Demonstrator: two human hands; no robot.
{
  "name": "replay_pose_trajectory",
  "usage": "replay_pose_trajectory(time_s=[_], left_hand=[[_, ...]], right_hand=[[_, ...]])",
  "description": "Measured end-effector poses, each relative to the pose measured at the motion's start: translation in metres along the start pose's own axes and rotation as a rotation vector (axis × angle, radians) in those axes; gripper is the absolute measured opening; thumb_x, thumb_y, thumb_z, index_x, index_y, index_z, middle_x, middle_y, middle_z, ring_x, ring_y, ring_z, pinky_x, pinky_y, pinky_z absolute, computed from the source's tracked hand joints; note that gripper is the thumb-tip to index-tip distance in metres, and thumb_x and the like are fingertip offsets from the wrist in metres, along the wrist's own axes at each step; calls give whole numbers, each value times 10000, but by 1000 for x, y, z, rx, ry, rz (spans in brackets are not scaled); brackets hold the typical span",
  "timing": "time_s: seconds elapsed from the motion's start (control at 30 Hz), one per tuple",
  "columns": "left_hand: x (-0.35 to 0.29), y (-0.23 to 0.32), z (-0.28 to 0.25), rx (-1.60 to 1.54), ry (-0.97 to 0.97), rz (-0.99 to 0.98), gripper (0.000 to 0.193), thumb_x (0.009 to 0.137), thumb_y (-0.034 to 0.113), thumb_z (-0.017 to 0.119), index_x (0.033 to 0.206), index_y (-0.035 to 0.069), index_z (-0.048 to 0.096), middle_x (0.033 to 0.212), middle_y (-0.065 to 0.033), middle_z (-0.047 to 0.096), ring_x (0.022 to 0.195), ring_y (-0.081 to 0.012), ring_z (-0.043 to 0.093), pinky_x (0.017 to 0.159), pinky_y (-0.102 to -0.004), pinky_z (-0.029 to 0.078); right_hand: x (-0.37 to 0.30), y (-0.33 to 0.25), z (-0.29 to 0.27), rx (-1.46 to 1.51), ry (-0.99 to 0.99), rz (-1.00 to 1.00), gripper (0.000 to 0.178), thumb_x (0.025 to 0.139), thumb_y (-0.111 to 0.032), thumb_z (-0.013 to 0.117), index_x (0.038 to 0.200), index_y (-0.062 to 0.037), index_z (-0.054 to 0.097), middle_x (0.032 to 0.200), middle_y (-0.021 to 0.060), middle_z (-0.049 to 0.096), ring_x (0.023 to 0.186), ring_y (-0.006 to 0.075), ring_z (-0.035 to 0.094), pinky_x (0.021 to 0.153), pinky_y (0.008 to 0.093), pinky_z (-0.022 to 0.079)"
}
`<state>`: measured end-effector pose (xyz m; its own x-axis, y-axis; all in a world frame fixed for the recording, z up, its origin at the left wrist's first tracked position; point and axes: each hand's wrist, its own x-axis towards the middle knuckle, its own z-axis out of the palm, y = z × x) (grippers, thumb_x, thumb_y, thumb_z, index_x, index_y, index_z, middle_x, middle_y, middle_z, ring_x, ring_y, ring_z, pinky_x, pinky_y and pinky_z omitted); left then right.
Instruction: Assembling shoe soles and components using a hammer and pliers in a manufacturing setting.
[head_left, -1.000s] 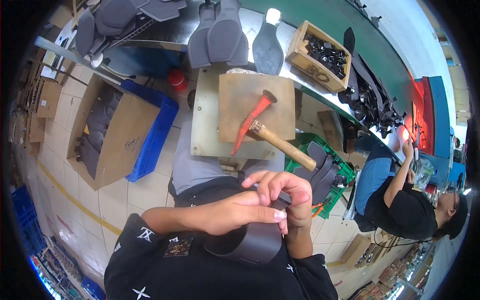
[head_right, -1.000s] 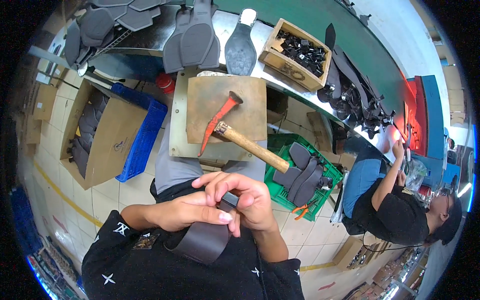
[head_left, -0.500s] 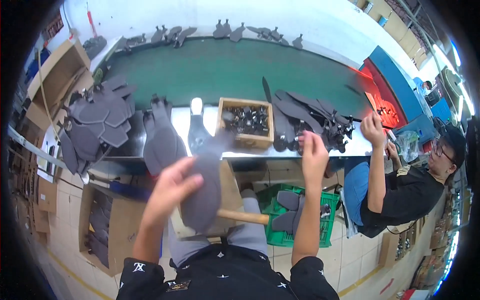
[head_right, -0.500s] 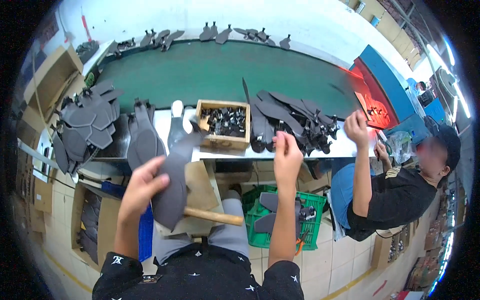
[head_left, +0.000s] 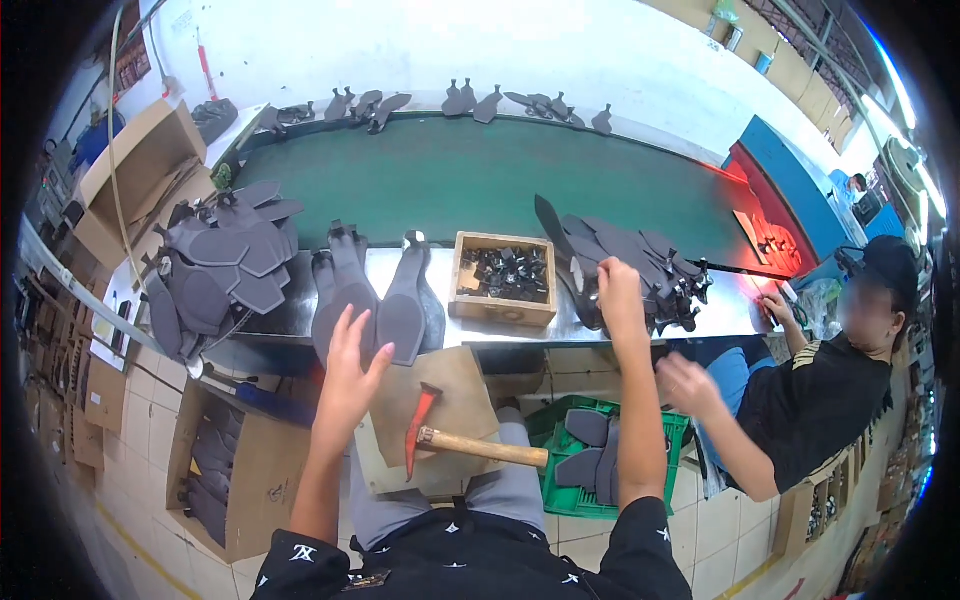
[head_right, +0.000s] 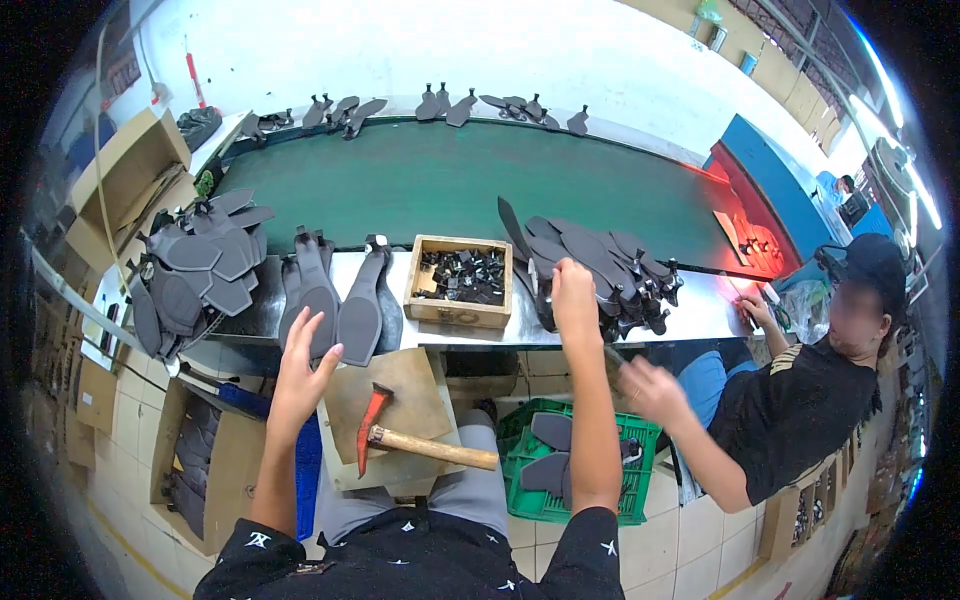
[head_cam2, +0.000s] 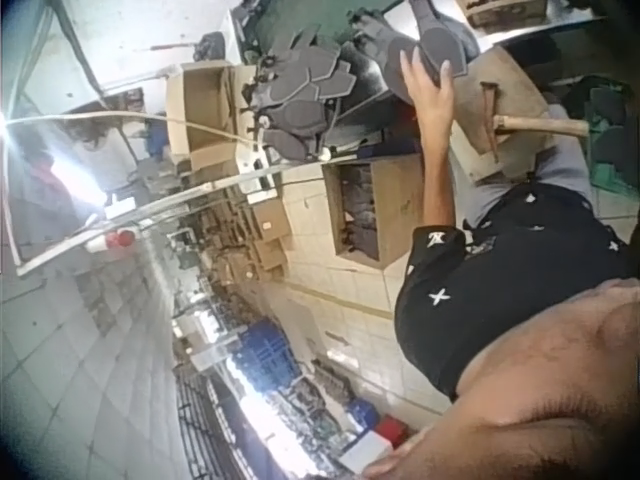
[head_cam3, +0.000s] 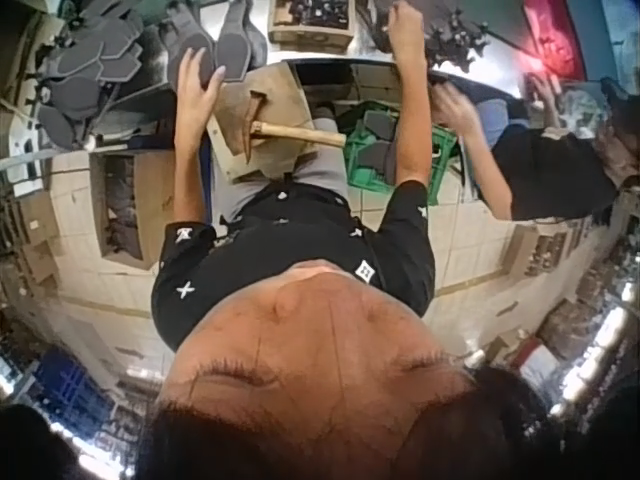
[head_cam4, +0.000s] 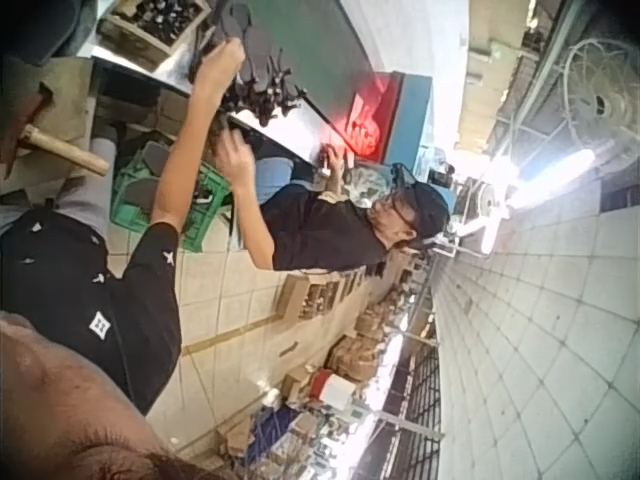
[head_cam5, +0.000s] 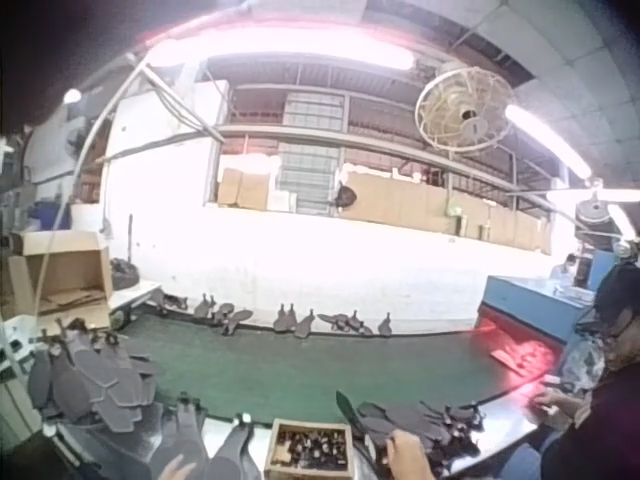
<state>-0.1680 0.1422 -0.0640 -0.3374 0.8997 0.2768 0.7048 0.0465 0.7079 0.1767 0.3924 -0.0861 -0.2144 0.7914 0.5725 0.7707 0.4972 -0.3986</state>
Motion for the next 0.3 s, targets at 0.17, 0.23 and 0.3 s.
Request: replay_pose_trajectory(time_s=[0.17,0.23,0.3], left_hand=[[-17,6,-12,63,27,54,534,918,242,662,1367,3,500,1517,-234,360,1395,-385,366,1137,-421,305],[-24,10,-15,79,4,89,513,921,235,656,1356,4,510,1513,-230,365,1396,-388,361,1138,-425,304],[-32,13,-18,85,-6,99,502,931,238,644,1368,30,507,1523,-219,355,1413,-375,343,1155,-449,274]], right_hand=[[44,-16,-29,172,-75,12,125,903,-75,636,948,41,638,839,204,695,777,300,695,729,375,530],[64,-21,-53,152,-173,25,144,888,-108,669,945,22,647,870,224,694,814,322,697,746,391,531],[87,-26,-69,158,-150,117,139,885,-124,678,944,0,659,885,211,706,823,289,706,758,388,539]])
